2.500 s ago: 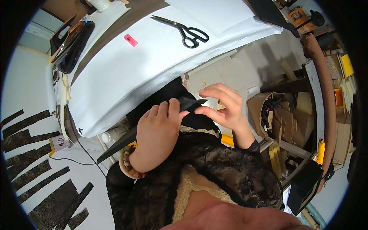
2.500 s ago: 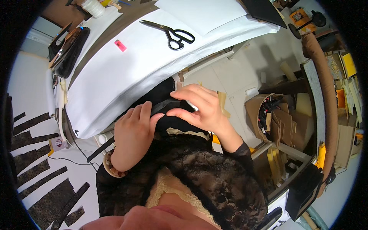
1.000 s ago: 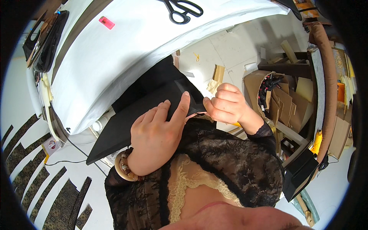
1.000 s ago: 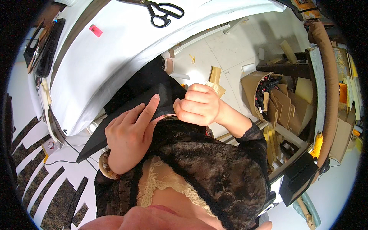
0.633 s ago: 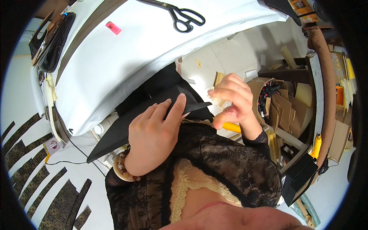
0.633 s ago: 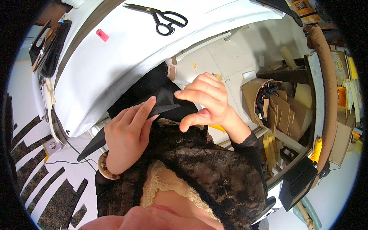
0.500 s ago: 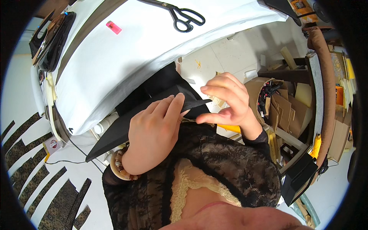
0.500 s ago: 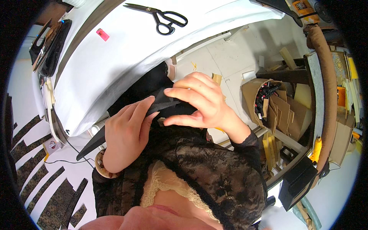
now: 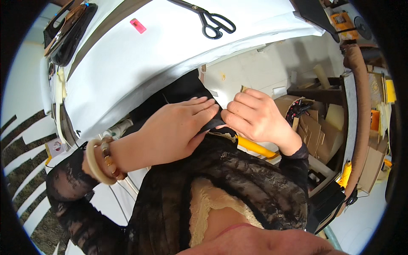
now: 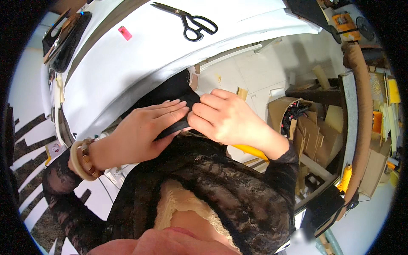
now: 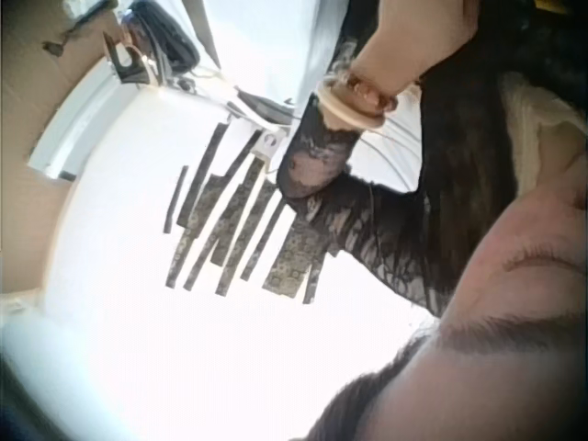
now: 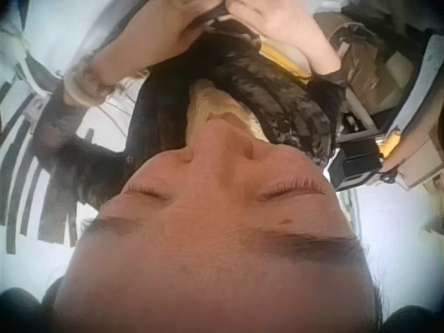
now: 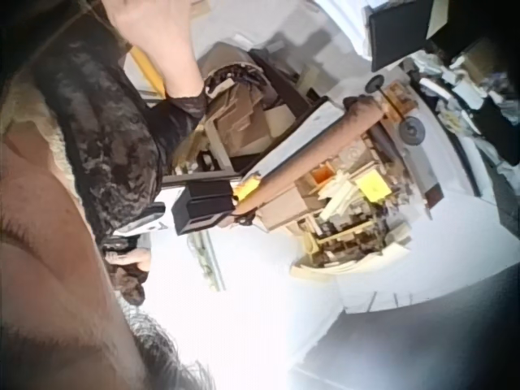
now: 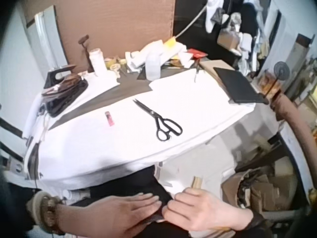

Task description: The person irons a black fabric piece on a white work surface, then uses scissors to trim the edges. They fold the fabric, iron it again, and continue trimming and folding the material.

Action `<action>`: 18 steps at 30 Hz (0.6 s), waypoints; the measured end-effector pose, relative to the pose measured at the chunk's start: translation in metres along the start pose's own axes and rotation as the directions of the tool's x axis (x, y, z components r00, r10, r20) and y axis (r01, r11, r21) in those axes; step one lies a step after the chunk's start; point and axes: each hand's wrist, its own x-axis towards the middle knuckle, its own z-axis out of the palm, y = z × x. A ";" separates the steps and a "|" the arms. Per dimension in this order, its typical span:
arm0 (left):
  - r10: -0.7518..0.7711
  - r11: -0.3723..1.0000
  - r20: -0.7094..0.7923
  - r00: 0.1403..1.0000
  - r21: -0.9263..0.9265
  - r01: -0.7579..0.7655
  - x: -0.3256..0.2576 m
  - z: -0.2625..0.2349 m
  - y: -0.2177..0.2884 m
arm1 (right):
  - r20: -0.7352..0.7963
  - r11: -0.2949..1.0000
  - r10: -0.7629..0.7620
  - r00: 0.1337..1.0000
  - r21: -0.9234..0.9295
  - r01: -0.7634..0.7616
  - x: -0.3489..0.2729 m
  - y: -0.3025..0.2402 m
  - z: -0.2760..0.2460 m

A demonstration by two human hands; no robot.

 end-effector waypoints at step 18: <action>-0.007 0.851 -0.088 0.996 -0.524 -0.040 0.016 0.006 -0.039 | -0.321 0.991 -0.052 0.946 -0.133 0.009 -0.013 0.018 0.036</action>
